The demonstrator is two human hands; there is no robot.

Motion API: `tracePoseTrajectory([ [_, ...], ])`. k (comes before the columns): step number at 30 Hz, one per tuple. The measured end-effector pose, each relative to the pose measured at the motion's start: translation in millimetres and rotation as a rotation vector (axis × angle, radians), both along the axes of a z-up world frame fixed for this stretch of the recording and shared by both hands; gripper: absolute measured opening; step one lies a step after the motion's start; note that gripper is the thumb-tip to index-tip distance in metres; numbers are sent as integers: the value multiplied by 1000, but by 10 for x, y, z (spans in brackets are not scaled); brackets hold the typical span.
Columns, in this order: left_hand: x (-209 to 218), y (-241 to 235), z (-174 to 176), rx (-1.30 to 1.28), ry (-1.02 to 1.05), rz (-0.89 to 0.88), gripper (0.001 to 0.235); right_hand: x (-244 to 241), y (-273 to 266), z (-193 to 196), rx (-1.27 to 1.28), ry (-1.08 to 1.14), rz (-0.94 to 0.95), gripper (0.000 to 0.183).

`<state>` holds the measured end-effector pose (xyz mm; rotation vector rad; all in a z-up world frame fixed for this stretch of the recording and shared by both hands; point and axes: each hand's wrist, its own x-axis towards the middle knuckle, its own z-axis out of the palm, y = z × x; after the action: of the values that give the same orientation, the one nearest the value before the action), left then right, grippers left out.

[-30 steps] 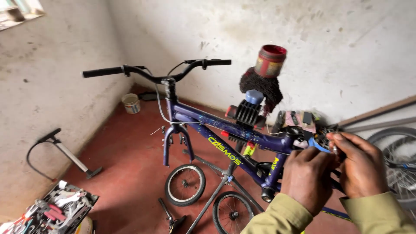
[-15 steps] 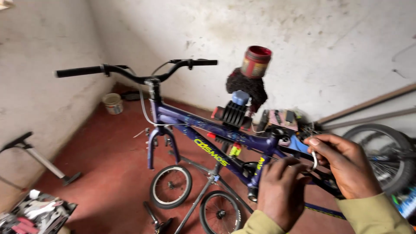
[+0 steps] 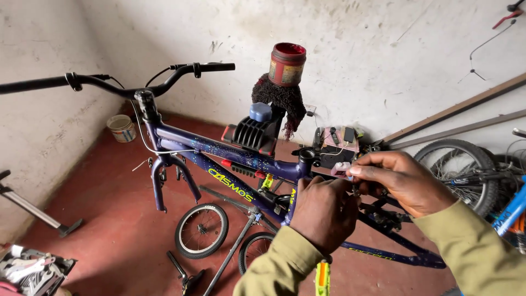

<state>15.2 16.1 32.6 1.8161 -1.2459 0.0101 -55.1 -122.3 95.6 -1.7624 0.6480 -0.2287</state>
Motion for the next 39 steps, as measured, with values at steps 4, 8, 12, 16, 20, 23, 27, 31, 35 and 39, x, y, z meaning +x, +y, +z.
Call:
tracePoseTrajectory([
  [4,-106,-113,85,139,-10,29,17,58,-250,-15,11,62,211,24],
  [8,-90,-260,97,200,174,120,19,54,-347,77,13,54,310,21],
  [12,-73,-262,116,142,532,131,16,-77,-531,48,-308,23,503,18],
  [16,-123,-209,203,34,713,93,21,-280,-420,46,-449,-12,494,14],
  [20,-66,-210,200,91,834,-19,19,-490,-197,-100,-914,-205,358,32],
  [23,-82,-194,235,126,731,-57,20,-582,-32,-292,-1107,-389,203,33],
  [27,-135,-191,253,227,689,-10,20,-674,190,-405,-1192,-470,-15,24],
  [31,-53,-129,223,239,593,-101,23,-711,281,-475,-1043,-498,7,29],
  [35,6,-125,208,259,615,-187,26,-706,332,-531,-1024,-465,-42,27],
  [39,23,-93,235,338,456,-175,26,-707,344,-581,-876,-460,-62,22],
])
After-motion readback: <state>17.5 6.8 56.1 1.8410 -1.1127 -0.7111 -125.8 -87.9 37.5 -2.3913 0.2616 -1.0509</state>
